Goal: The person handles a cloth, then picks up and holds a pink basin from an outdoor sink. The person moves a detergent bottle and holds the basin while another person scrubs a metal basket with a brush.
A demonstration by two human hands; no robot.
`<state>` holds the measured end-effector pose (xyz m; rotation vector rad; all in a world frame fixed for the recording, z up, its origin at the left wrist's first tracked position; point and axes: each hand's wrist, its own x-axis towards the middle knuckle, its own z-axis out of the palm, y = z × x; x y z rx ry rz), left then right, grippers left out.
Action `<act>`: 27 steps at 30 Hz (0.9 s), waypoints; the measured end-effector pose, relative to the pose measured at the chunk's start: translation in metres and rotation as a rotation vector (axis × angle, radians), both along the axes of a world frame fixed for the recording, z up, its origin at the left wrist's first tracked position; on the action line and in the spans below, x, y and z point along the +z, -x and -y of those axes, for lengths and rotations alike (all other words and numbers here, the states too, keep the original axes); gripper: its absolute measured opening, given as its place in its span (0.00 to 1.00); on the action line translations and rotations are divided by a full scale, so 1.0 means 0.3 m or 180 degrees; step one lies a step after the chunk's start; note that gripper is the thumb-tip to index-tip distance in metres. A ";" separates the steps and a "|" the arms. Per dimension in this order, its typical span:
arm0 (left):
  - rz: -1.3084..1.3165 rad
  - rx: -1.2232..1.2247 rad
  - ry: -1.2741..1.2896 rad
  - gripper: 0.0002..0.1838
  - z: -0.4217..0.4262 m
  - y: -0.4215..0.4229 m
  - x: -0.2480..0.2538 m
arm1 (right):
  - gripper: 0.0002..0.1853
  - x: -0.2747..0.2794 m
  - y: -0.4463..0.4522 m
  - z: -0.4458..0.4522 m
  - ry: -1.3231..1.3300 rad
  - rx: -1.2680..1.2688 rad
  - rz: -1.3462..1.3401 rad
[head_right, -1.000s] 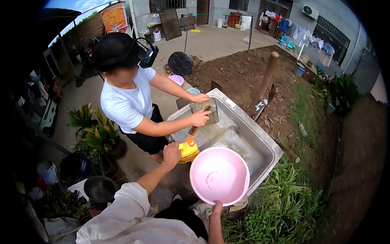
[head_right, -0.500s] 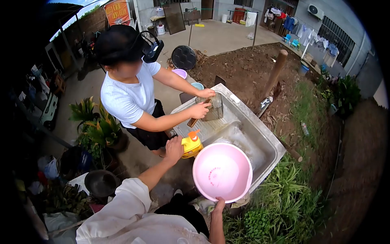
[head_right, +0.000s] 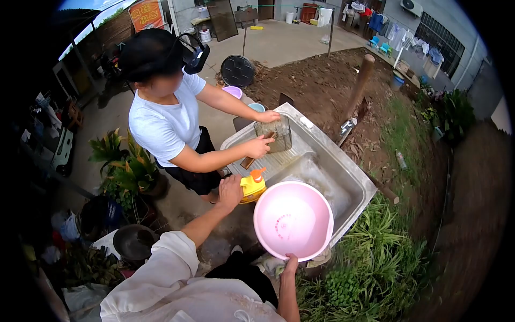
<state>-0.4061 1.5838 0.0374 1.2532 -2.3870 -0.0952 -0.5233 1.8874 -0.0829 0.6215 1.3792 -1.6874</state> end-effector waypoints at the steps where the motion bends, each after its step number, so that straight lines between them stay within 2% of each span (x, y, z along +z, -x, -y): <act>1: 0.0007 -0.0016 -0.0009 0.08 -0.001 0.002 0.002 | 0.19 -0.015 0.002 -0.005 0.0010 0.0015 0.0011; 9: 0.0073 0.0003 0.0121 0.07 0.000 0.013 -0.007 | 0.20 0.046 -0.010 0.006 0.0111 -0.0041 0.0067; 10: 0.0130 0.0022 -0.0054 0.12 0.001 0.015 -0.004 | 0.20 0.062 -0.013 0.017 0.0064 -0.0027 0.0066; 11: 0.0132 -0.0034 -0.0078 0.12 0.001 0.016 -0.002 | 0.19 0.079 -0.017 0.023 0.0018 -0.0017 0.0066; 13: 0.0098 -0.0009 0.0080 0.08 -0.005 0.014 0.000 | 0.18 0.080 -0.015 0.021 -0.0031 -0.0084 0.0101; 27: 0.0087 -0.0068 0.0263 0.10 -0.001 0.020 -0.002 | 0.20 0.003 -0.016 0.020 -0.0099 -0.0197 -0.0150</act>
